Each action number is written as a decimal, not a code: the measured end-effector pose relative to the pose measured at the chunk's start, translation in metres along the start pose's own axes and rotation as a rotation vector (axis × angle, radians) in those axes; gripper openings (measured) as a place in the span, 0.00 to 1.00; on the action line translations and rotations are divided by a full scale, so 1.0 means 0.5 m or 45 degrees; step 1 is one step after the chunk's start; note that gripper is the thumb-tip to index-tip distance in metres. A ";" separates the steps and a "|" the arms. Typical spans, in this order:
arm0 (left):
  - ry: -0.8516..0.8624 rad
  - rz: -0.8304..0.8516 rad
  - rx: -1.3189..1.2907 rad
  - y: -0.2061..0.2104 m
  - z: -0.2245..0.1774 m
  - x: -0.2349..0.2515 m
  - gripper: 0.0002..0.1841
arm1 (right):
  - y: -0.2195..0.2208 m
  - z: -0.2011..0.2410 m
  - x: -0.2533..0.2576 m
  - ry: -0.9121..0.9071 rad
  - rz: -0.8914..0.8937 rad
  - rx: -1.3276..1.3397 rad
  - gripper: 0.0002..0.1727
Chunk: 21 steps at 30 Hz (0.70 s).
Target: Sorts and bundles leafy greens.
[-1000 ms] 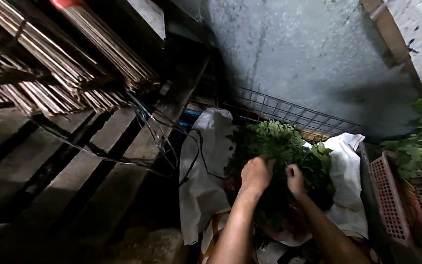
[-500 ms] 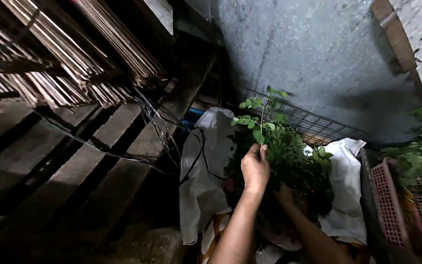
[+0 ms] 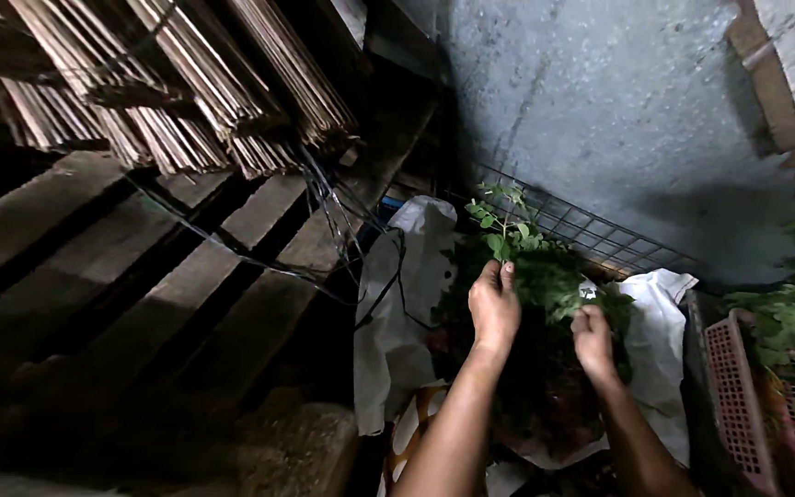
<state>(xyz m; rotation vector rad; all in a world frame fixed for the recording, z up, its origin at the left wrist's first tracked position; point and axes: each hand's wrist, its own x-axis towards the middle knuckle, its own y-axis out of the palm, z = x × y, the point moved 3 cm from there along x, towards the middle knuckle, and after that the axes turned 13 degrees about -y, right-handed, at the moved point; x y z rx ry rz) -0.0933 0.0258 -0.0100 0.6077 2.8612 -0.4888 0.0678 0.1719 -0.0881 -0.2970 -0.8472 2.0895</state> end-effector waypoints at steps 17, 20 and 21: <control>-0.152 0.049 -0.526 0.009 0.020 0.020 0.08 | 0.220 -0.139 -0.056 0.368 0.521 -0.285 0.25; -0.170 0.042 -0.528 0.011 0.020 0.023 0.07 | 0.228 -0.149 -0.060 0.378 0.559 -0.354 0.25; -0.172 0.049 -0.515 0.011 0.020 0.023 0.07 | 0.227 -0.148 -0.059 0.367 0.582 -0.385 0.25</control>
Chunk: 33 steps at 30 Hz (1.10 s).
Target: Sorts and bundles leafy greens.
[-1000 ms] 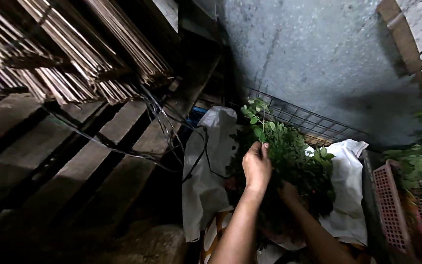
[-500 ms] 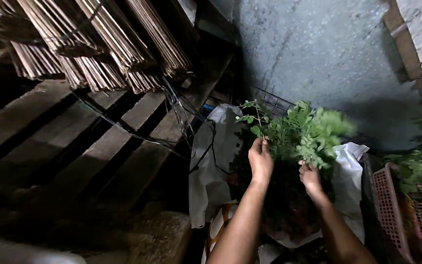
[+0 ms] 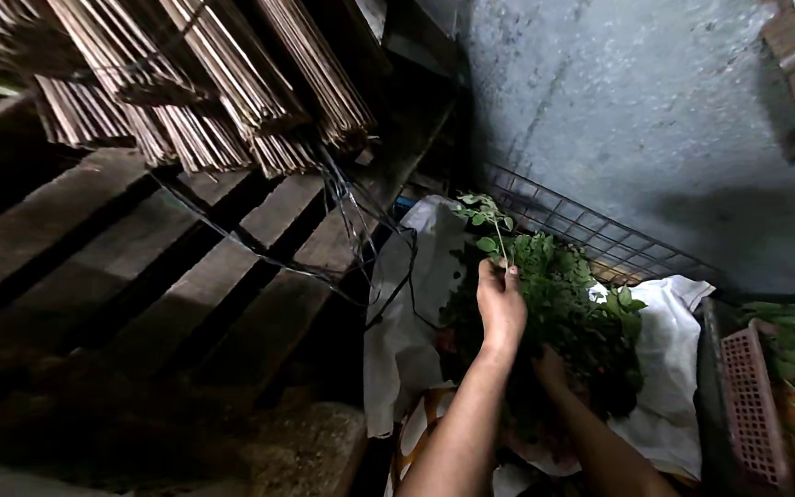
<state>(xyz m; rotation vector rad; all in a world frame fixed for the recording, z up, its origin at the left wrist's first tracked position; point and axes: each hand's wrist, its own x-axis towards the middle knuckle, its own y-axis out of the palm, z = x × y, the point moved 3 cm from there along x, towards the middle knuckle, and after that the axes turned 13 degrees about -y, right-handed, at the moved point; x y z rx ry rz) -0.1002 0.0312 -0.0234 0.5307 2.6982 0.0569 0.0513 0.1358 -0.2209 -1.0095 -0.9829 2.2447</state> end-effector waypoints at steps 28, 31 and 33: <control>-0.513 0.370 -0.185 0.081 0.092 -0.081 0.15 | -0.380 0.141 -0.205 -0.635 -0.558 1.211 0.11; -0.645 0.589 -0.338 0.116 0.116 -0.131 0.12 | -0.383 0.170 -0.214 -0.678 -0.612 0.583 0.17; -0.615 0.622 -0.439 0.127 0.119 -0.141 0.11 | -0.371 0.187 -0.226 -0.637 -0.582 0.217 0.18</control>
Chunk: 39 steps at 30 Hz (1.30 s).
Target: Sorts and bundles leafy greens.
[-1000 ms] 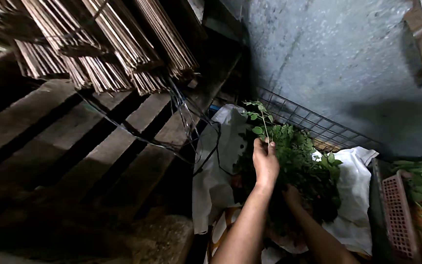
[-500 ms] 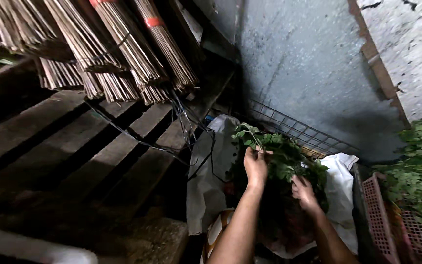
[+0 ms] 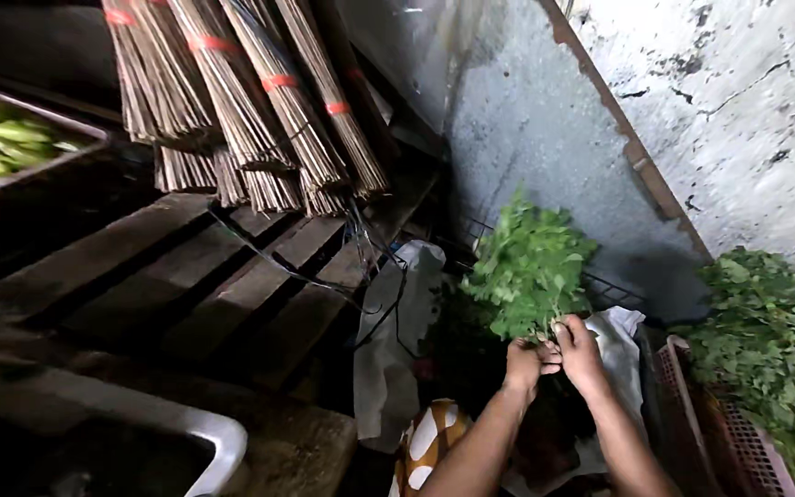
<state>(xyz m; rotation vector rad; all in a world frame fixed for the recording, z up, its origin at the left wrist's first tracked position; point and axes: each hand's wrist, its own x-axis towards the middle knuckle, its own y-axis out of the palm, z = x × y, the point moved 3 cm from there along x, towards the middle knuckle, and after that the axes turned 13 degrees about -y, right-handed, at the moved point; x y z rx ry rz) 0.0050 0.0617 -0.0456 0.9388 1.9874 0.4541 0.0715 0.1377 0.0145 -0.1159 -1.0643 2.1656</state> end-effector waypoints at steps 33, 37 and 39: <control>0.642 0.291 1.067 0.022 -0.038 -0.018 0.11 | -0.080 -0.004 -0.028 0.092 -0.067 0.544 0.13; 0.688 0.195 1.303 0.021 -0.041 -0.027 0.17 | -0.064 0.001 -0.025 0.006 -0.106 0.444 0.18; 0.679 0.136 1.433 0.021 -0.042 -0.031 0.18 | -0.071 0.008 -0.026 -0.132 -0.135 0.261 0.31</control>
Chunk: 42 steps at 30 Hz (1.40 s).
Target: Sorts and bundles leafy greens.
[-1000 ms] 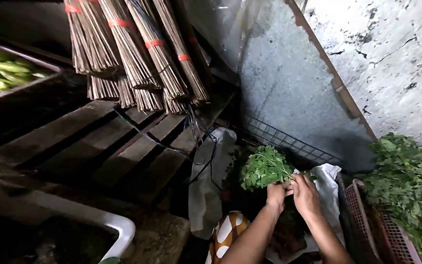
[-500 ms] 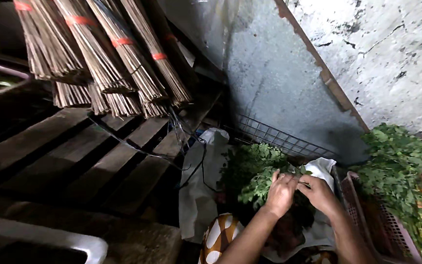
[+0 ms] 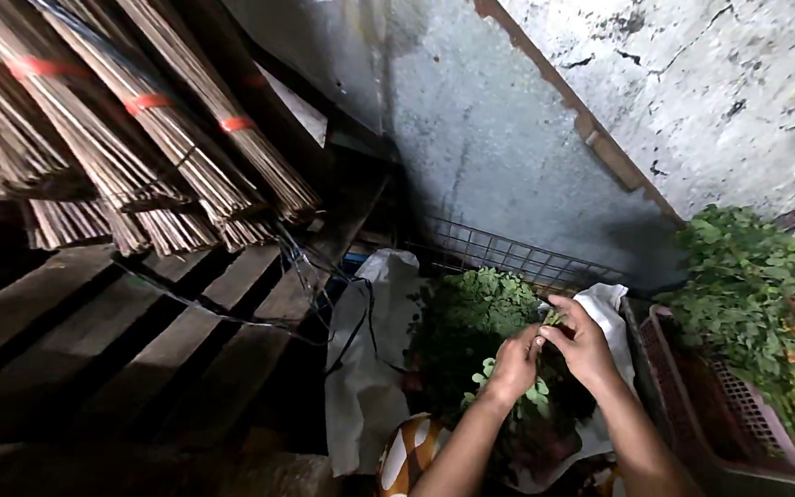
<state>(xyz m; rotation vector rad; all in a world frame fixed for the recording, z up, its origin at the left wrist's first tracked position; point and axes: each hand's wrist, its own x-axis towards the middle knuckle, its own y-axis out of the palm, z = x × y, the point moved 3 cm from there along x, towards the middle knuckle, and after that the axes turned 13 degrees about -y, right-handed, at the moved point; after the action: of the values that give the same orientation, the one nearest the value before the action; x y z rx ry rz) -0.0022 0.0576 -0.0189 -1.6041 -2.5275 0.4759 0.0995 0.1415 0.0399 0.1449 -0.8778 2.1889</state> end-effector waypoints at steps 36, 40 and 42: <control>-0.396 0.119 -0.028 -0.047 0.066 0.052 0.15 | 0.054 -0.545 -0.233 1.028 0.744 -0.757 0.40; -0.440 0.164 0.020 -0.039 0.074 0.053 0.15 | 0.071 -0.548 -0.255 1.002 0.821 -0.763 0.39; -0.476 0.089 0.070 -0.044 0.072 0.041 0.17 | 0.079 -0.532 -0.252 1.032 0.885 -0.690 0.38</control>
<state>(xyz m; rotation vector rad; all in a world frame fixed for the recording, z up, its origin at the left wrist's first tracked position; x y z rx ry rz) -0.0393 0.0601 -0.0475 -1.7262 -2.6872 0.9239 0.2046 0.2139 -0.2284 -1.3836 -1.0640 2.1663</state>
